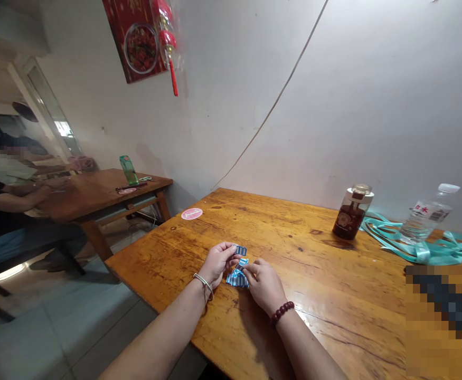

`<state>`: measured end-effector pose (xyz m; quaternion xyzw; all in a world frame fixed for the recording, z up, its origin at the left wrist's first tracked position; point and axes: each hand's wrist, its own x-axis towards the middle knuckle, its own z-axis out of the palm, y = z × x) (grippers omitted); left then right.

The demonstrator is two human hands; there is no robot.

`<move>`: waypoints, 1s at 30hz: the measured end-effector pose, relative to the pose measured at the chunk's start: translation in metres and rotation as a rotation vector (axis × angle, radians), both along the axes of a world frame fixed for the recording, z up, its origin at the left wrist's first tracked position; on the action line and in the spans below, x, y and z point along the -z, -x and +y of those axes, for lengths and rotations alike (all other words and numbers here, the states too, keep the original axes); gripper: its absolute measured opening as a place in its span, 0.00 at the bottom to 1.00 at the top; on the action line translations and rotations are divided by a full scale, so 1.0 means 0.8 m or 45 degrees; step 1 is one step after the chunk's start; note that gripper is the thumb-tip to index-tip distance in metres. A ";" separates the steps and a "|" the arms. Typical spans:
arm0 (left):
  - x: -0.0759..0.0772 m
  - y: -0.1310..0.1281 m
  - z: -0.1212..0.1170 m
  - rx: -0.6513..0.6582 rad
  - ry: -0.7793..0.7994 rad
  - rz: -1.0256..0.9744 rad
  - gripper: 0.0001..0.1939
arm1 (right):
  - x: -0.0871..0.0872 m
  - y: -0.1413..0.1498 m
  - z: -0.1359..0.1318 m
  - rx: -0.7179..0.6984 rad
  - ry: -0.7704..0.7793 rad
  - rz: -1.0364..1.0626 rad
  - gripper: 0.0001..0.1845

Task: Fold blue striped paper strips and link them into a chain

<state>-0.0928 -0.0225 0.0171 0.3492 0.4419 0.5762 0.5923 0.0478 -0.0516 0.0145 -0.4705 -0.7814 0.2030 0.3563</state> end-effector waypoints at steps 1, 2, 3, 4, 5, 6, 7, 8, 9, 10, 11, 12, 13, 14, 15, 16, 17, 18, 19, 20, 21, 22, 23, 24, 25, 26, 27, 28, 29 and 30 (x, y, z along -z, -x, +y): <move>0.001 0.000 0.000 0.005 -0.002 0.011 0.06 | -0.003 0.000 -0.001 0.009 -0.027 0.012 0.17; 0.001 -0.001 0.000 0.011 -0.005 0.021 0.06 | -0.005 0.000 -0.001 0.034 -0.050 0.040 0.16; 0.001 -0.001 0.000 0.018 -0.007 0.029 0.07 | -0.007 0.000 -0.001 0.069 -0.070 0.074 0.16; 0.002 -0.002 -0.001 0.029 -0.010 0.035 0.07 | -0.009 0.000 -0.002 0.107 -0.093 0.110 0.16; 0.002 -0.003 -0.002 0.048 -0.012 0.038 0.07 | -0.010 0.000 -0.002 0.145 -0.116 0.143 0.15; 0.001 -0.004 -0.003 0.072 -0.013 0.039 0.08 | -0.011 0.000 -0.002 0.178 -0.138 0.168 0.15; 0.001 -0.005 -0.005 0.102 -0.012 0.037 0.08 | -0.011 0.000 -0.003 0.205 -0.157 0.185 0.15; 0.000 -0.007 -0.006 0.136 -0.007 0.032 0.08 | -0.012 0.000 -0.003 0.220 -0.171 0.193 0.15; 0.000 -0.008 -0.008 0.174 0.003 0.029 0.09 | -0.013 0.001 -0.004 0.230 -0.180 0.199 0.15; -0.001 -0.010 -0.010 0.212 0.014 0.030 0.09 | -0.014 0.001 -0.005 0.234 -0.183 0.204 0.15; -0.002 -0.011 -0.012 0.247 0.024 0.036 0.09 | -0.014 0.002 -0.006 0.231 -0.182 0.209 0.15; -0.004 -0.012 -0.014 0.279 0.028 0.044 0.09 | -0.014 0.002 -0.006 0.220 -0.175 0.218 0.15; -0.005 -0.012 -0.016 0.309 0.025 0.050 0.09 | -0.013 0.003 -0.006 0.203 -0.161 0.228 0.15; -0.006 -0.012 -0.017 0.333 0.017 0.052 0.09 | -0.012 0.003 -0.005 0.186 -0.144 0.239 0.14; -0.007 -0.012 -0.019 0.355 0.009 0.048 0.09 | -0.011 0.003 -0.005 0.174 -0.126 0.249 0.14; -0.008 -0.011 -0.020 0.372 0.001 0.042 0.10 | -0.009 0.002 -0.003 0.167 -0.107 0.256 0.14; -0.008 -0.011 -0.020 0.387 -0.001 0.037 0.10 | -0.008 0.001 -0.002 0.167 -0.090 0.260 0.14; -0.008 -0.010 -0.020 0.402 -0.001 0.032 0.11 | -0.006 0.000 -0.001 0.172 -0.076 0.262 0.13; -0.008 -0.009 -0.020 0.415 0.000 0.029 0.11 | -0.005 -0.001 0.000 0.180 -0.067 0.262 0.13; -0.007 -0.009 -0.020 0.427 0.000 0.025 0.11 | -0.004 -0.002 0.001 0.186 -0.061 0.263 0.13; -0.007 -0.008 -0.019 0.439 0.001 0.021 0.11 | -0.004 -0.003 0.001 0.188 -0.058 0.265 0.12; -0.006 -0.008 -0.019 0.447 0.001 0.017 0.11 | -0.005 -0.004 0.001 0.187 -0.057 0.266 0.12; -0.006 -0.008 -0.018 0.453 0.000 0.014 0.11 | -0.005 -0.004 0.001 0.185 -0.059 0.267 0.12; -0.005 -0.007 -0.018 0.456 -0.002 0.011 0.11 | -0.006 -0.005 0.001 0.181 -0.062 0.265 0.11; -0.005 -0.007 -0.018 0.456 -0.002 0.010 0.11 | -0.008 -0.006 0.000 0.178 -0.069 0.261 0.11; -0.005 -0.007 -0.017 0.456 -0.004 0.011 0.11 | -0.009 -0.006 -0.001 0.177 -0.079 0.253 0.10; -0.004 -0.007 -0.017 0.456 -0.007 0.012 0.11 | -0.010 -0.007 -0.001 0.180 -0.090 0.241 0.10; -0.003 -0.007 -0.017 0.459 -0.009 0.016 0.11 | -0.011 -0.007 -0.002 0.188 -0.103 0.225 0.10; -0.003 -0.007 -0.016 0.464 -0.012 0.020 0.11 | -0.012 -0.007 -0.002 0.200 -0.115 0.208 0.10; -0.002 -0.007 -0.016 0.469 -0.016 0.025 0.11 | -0.012 -0.008 -0.002 0.215 -0.124 0.192 0.10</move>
